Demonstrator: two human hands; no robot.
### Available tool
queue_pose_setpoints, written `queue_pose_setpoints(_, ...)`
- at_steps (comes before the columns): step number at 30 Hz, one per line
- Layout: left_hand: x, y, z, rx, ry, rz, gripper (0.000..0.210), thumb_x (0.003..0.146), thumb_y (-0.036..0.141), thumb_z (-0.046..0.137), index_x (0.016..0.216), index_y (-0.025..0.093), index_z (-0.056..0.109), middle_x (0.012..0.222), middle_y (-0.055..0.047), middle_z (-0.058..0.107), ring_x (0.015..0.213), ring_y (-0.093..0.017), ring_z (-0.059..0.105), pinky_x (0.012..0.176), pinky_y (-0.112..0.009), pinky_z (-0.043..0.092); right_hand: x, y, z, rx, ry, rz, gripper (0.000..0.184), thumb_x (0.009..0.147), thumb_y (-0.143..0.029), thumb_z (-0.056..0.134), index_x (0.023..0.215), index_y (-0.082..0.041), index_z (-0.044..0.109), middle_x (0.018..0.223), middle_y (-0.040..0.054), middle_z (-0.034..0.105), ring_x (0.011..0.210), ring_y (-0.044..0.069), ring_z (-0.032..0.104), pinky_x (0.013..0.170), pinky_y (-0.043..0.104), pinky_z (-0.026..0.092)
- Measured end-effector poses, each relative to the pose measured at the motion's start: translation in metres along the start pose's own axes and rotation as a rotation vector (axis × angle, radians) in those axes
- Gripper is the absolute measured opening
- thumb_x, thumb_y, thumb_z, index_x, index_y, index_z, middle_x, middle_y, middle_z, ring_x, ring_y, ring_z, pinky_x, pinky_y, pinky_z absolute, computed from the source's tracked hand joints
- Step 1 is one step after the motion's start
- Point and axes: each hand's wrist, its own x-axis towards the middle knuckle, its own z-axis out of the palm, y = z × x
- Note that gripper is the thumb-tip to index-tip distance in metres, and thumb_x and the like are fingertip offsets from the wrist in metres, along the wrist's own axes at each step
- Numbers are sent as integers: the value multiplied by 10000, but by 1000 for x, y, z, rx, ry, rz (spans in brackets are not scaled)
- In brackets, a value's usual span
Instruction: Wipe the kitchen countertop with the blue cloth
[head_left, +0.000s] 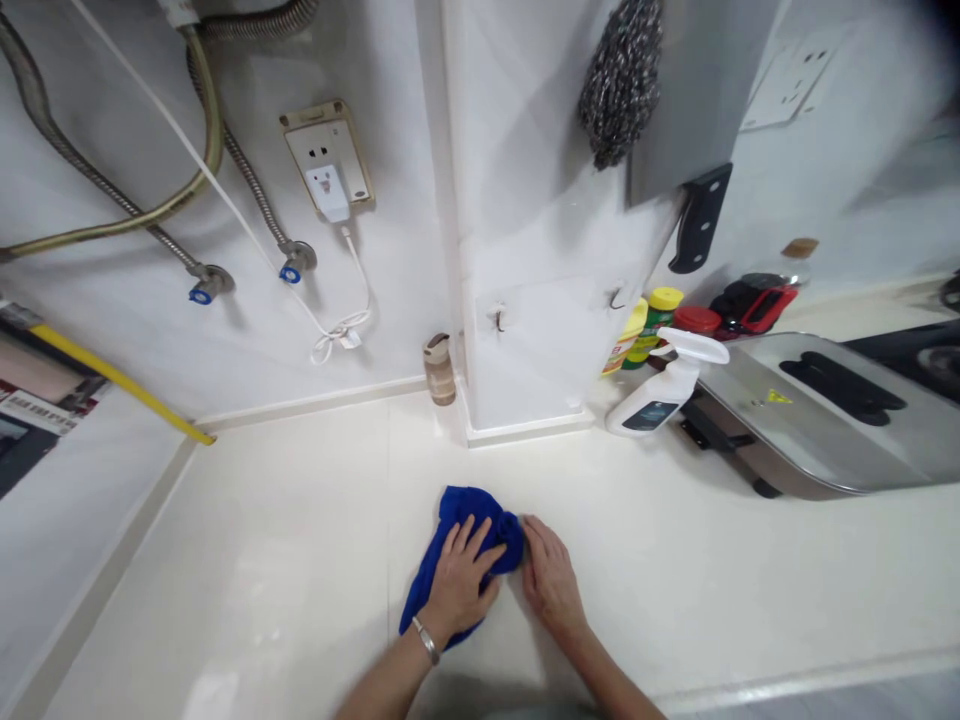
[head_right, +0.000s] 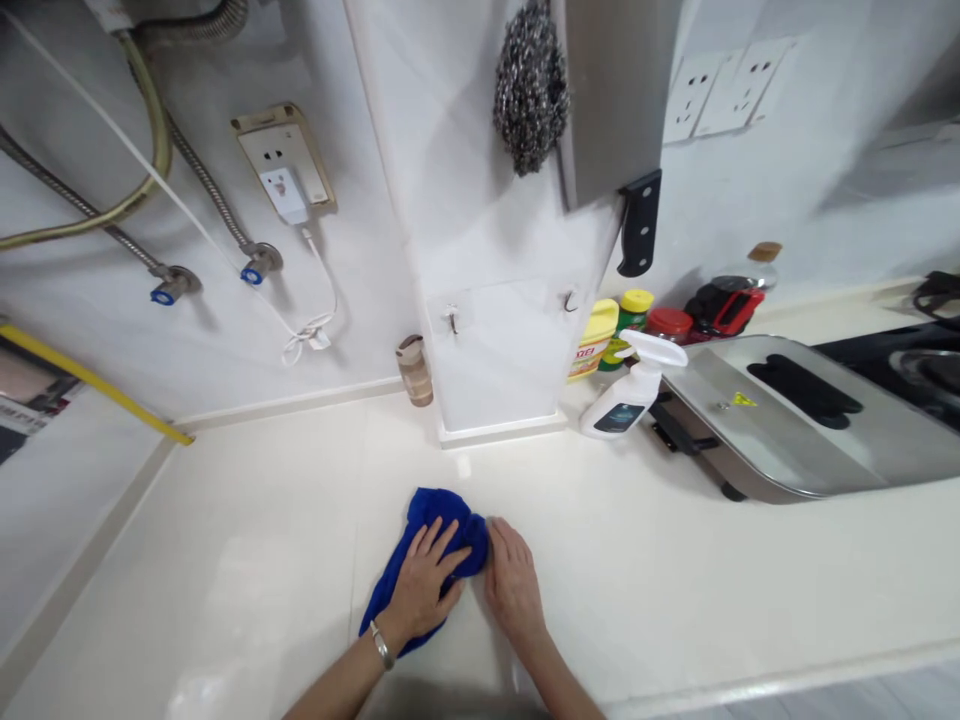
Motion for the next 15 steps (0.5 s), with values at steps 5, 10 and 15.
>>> queue_pose_setpoints(5, -61, 29, -8, -57, -149, 69, 505, 969, 311, 545, 1461, 403, 479, 1667, -5, 278, 1538, -321, 236, 1210, -629, 305, -5, 1, -7, 131, 5, 77, 667, 908, -67, 313, 1563, -191, 278, 1521, 150, 439, 1403, 267, 420, 1125, 530, 441)
queue_pose_setpoints(10, -107, 22, -32, -111, -337, 251, 497, 913, 320, 654, 1379, 460, 553, 1615, 36, 390, 1503, -293, 334, 1213, -589, 336, -8, 7, -8, 174, -21, 16, 614, 920, -108, 339, 1527, -203, 357, 1508, 134, 466, 1390, 270, 442, 1120, 521, 450)
queue_pose_setpoints(15, -164, -14, -62, 21, -384, 231, 540, 900, 272, 637, 1398, 454, 534, 1585, 34, 434, 1475, -283, 389, 1184, -562, 396, -20, 29, -25, 222, -80, -46, 507, 947, -117, 331, 1422, -213, 478, 1447, 124, 533, 1342, 236, 504, 1105, 469, 482)
